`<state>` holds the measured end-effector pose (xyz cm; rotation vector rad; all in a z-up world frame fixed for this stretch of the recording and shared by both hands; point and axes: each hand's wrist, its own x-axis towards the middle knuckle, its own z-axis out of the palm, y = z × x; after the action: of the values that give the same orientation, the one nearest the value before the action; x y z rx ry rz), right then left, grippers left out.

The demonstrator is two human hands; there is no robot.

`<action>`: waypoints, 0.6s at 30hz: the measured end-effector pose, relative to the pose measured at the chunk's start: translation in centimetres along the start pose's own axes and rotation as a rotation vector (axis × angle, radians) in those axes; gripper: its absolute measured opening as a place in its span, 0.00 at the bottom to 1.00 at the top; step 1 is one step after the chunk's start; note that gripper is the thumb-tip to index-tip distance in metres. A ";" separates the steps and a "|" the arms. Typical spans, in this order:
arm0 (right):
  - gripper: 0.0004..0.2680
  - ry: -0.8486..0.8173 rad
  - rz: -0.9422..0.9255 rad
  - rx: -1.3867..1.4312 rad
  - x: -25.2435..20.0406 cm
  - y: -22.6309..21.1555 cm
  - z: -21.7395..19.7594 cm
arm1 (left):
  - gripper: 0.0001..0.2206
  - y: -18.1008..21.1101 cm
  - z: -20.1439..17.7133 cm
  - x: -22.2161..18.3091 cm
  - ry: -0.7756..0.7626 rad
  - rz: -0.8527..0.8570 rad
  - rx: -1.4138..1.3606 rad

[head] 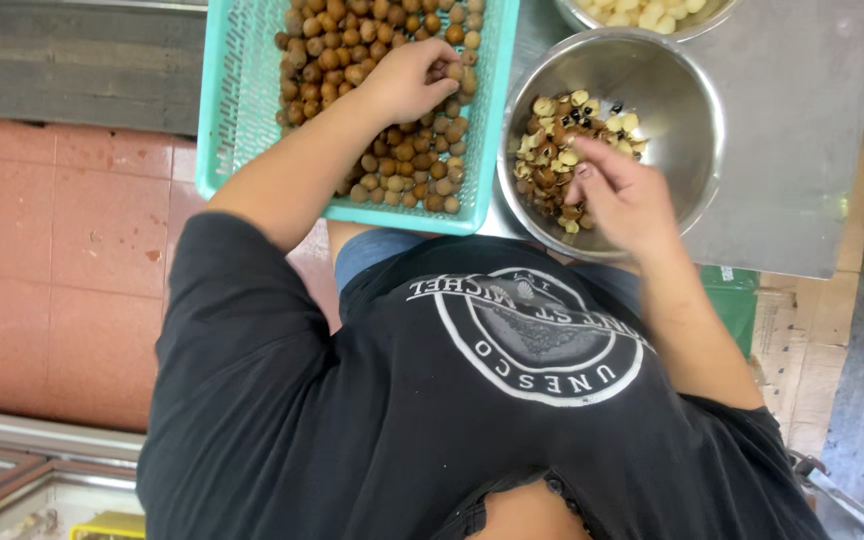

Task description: The person repeatedly picks longan fruits from a basket, peels them by hand, and places the peeled fruit into a metal bowl while discarding the shells into a separate bowl. The process continues throughout the clip with consistent hand movements.

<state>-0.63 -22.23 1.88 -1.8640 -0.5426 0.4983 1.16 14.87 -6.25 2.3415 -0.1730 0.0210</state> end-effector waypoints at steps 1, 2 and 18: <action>0.13 -0.005 -0.053 -0.018 -0.1 -0.4 0.3 | 0.15 0.9 -0.3 0.1 -0.010 -0.073 -0.206; 0.12 -0.009 -0.104 -0.037 -0.3 -0.8 0.6 | 0.16 2.1 -0.6 0.1 -0.051 -0.091 -0.362; 0.19 0.110 -0.375 -0.678 -0.2 -8.4 -1.9 | 0.18 15.4 5.3 -1.3 -0.143 -0.166 -1.482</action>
<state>-0.80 -21.13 10.39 -2.3270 -1.0521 -0.0590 -2.36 0.56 0.90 0.8674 -0.0232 -0.2667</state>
